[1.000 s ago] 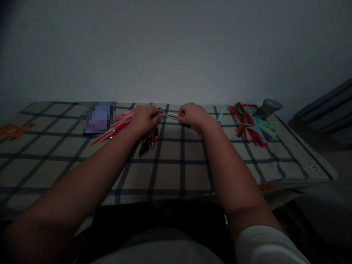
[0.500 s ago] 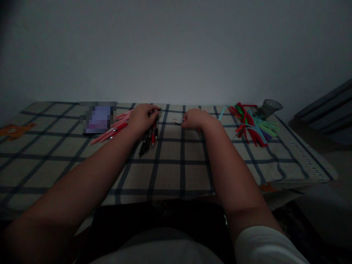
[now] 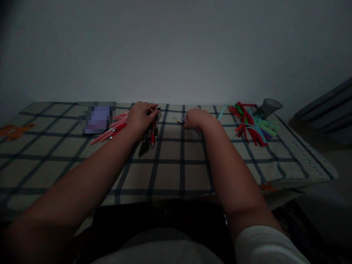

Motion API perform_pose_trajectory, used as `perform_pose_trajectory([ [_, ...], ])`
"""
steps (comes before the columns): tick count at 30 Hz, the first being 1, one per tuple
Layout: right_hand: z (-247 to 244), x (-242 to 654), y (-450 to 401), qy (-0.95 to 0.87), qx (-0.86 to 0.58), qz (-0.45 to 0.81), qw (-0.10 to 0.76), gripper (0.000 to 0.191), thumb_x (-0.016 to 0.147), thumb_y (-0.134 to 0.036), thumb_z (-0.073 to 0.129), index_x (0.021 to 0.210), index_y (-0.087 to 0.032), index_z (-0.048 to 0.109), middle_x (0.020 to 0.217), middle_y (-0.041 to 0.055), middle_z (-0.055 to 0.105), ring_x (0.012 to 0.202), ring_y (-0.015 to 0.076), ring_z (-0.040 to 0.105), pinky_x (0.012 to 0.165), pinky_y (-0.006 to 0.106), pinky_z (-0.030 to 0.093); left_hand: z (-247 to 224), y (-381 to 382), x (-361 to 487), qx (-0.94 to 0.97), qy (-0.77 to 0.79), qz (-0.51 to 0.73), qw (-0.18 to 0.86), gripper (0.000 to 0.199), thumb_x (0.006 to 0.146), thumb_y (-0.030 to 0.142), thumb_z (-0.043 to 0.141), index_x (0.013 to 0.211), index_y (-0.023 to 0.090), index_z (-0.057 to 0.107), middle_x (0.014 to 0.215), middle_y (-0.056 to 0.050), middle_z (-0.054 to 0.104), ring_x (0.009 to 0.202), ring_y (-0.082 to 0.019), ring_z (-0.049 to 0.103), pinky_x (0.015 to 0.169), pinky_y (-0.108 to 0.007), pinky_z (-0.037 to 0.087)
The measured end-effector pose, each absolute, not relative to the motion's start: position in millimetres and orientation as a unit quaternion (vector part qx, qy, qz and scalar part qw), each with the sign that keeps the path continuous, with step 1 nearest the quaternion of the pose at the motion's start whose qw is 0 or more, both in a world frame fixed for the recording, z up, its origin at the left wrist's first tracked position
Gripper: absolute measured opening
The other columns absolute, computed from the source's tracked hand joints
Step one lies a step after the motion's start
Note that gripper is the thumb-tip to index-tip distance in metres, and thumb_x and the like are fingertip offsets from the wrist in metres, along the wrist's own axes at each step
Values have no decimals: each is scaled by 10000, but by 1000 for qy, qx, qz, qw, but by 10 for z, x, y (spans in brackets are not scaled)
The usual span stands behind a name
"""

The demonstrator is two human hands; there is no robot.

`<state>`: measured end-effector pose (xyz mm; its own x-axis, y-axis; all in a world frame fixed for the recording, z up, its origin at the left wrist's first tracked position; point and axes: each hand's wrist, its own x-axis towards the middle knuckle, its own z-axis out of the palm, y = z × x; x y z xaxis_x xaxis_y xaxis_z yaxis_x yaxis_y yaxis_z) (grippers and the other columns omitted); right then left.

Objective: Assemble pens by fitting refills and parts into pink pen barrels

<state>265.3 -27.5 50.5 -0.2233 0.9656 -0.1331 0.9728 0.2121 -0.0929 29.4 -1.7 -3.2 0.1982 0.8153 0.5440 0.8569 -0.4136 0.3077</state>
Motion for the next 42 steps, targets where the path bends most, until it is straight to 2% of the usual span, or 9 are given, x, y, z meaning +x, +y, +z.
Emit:
perform_pose_trajectory([
  [6,512,2635,-267,767,631,-99,56,115,815,-297,702,822,-188,737,666,63,678,669,190,608,663,308,420,-13,-47,306,-777,-513,-363,47,236,986,349,646,1139,251,797,1073,-67,778,1054,-269,644,959,-408,476],
  [10,471,2637,-209,773,627,-96,5,234,866,-402,669,820,-183,738,684,67,679,648,179,579,635,303,377,-15,-46,301,-778,-482,-397,65,249,978,390,662,1140,255,795,1086,-77,743,1058,-262,633,947,-400,483],
  [13,414,2627,-152,789,606,-68,-72,307,914,-444,616,855,-175,750,764,83,701,672,182,564,637,305,356,-32,-41,294,-776,-458,-427,79,267,968,413,673,1156,263,789,1043,-77,720,1019,-256,626,913,-393,491],
  [18,331,2539,-122,844,502,-42,-185,366,963,-455,570,1085,-171,765,922,89,717,803,199,569,727,296,356,-26,-79,304,-792,-413,-440,93,270,989,403,645,1189,260,758,1045,-69,715,962,-223,639,862,-354,505],
  [21,289,2462,-138,865,453,-48,-213,468,954,-479,593,1278,-164,714,959,87,712,844,208,562,758,296,353,-7,-110,316,-806,-393,-433,91,258,994,397,641,1179,255,751,1058,-70,729,963,-215,654,858,-341,517],
  [23,252,2425,-133,876,430,-44,-216,484,956,-458,593,1332,-168,689,980,92,712,866,216,561,771,301,353,1,-123,325,-819,-381,-421,86,245,988,394,651,1154,250,759,1058,-74,740,971,-219,661,868,-344,523],
  [29,134,2401,-38,885,408,-20,-221,340,952,-284,528,1192,-168,739,1041,121,719,953,246,585,816,320,370,-9,-138,352,-846,-357,-392,65,228,967,374,684,1145,255,763,1072,-72,759,960,-210,678,858,-336,531],
  [36,129,2392,-41,877,423,-3,-228,238,871,-279,590,1039,-166,714,995,110,696,911,243,560,783,318,359,-29,-120,356,-854,-326,-403,56,231,943,361,719,1138,247,767,1080,-73,775,1007,-213,693,882,-350,533],
  [42,112,2397,-45,872,433,-13,-230,270,881,-284,598,1108,-184,706,1043,104,704,957,246,574,783,311,360,-33,-98,352,-859,-333,-387,38,180,937,345,722,1088,263,776,1089,-62,786,1032,-207,699,929,-361,531],
])
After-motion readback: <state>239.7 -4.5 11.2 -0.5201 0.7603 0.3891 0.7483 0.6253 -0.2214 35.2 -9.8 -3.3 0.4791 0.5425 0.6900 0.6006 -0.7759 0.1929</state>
